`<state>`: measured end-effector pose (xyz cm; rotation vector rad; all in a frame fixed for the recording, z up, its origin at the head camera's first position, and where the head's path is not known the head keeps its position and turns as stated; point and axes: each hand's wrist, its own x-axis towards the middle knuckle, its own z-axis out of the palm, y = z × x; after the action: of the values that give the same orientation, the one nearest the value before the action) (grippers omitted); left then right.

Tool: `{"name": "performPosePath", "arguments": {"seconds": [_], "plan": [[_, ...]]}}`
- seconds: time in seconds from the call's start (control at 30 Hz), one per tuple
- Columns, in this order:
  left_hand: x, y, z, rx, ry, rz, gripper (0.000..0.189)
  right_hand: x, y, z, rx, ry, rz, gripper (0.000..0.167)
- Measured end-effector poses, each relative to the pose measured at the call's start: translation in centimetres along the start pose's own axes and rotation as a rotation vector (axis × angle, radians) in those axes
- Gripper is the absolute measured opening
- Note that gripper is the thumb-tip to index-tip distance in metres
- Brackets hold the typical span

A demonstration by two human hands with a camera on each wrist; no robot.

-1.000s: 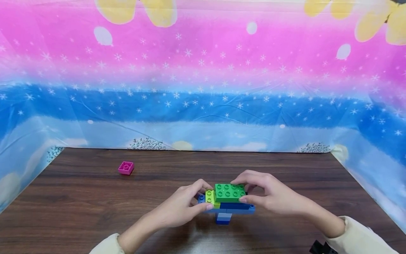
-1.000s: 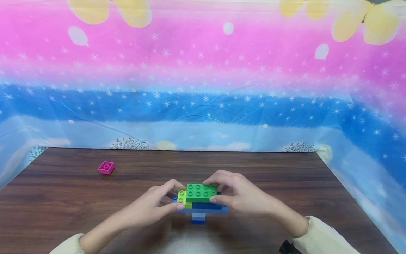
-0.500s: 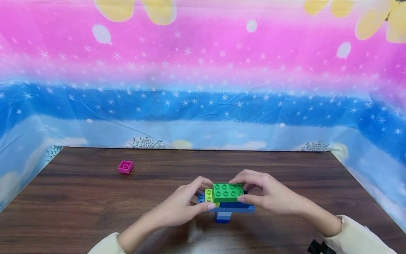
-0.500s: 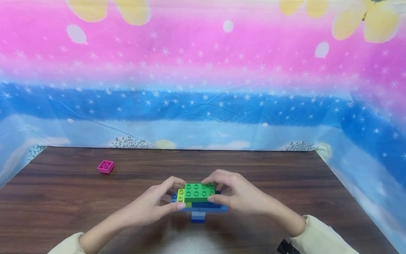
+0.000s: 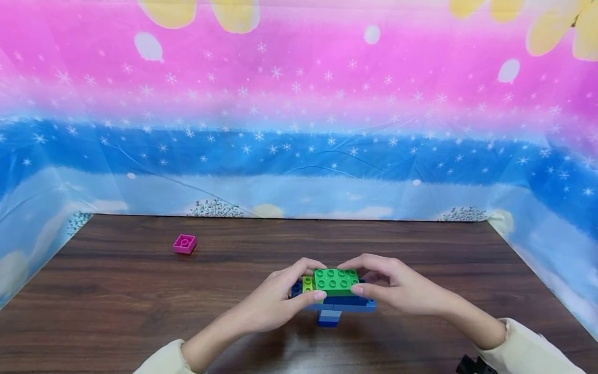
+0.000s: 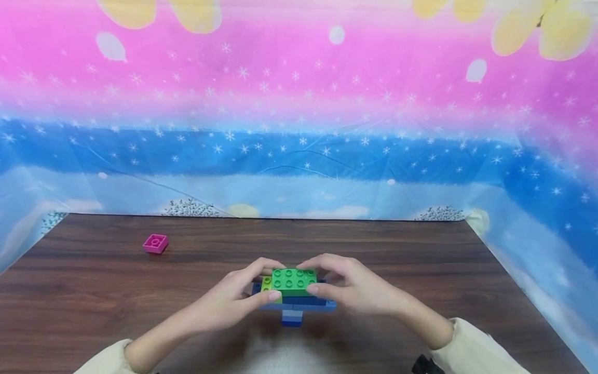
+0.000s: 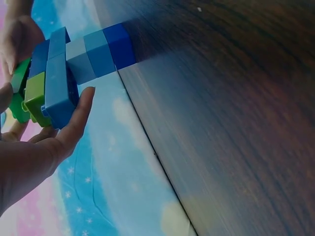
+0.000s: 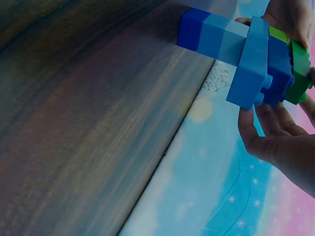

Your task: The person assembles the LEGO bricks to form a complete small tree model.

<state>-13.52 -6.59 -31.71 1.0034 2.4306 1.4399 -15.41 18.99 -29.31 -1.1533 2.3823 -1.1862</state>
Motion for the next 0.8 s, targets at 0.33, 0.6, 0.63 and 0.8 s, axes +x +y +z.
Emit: {"name": "performPosePath", "arguments": {"seconds": [0.33,0.6,0.63,0.8], "plan": [[-0.1,0.0,0.1,-0.010,0.019,0.020,0.033,-0.7,0.9,0.0,0.211,-0.083,0.110,0.039],[-0.1,0.1,0.2,-0.014,0.039,0.027,0.032,-0.8,1.4,0.3,0.232,-0.051,0.082,0.039],[-0.1,0.1,0.3,-0.015,0.040,0.027,0.032,-0.8,1.4,0.4,0.228,-0.045,0.080,0.039],[0.0,0.0,0.4,-0.001,0.050,0.038,0.033,-0.8,1.5,0.5,0.209,-0.016,0.064,0.039]]}}
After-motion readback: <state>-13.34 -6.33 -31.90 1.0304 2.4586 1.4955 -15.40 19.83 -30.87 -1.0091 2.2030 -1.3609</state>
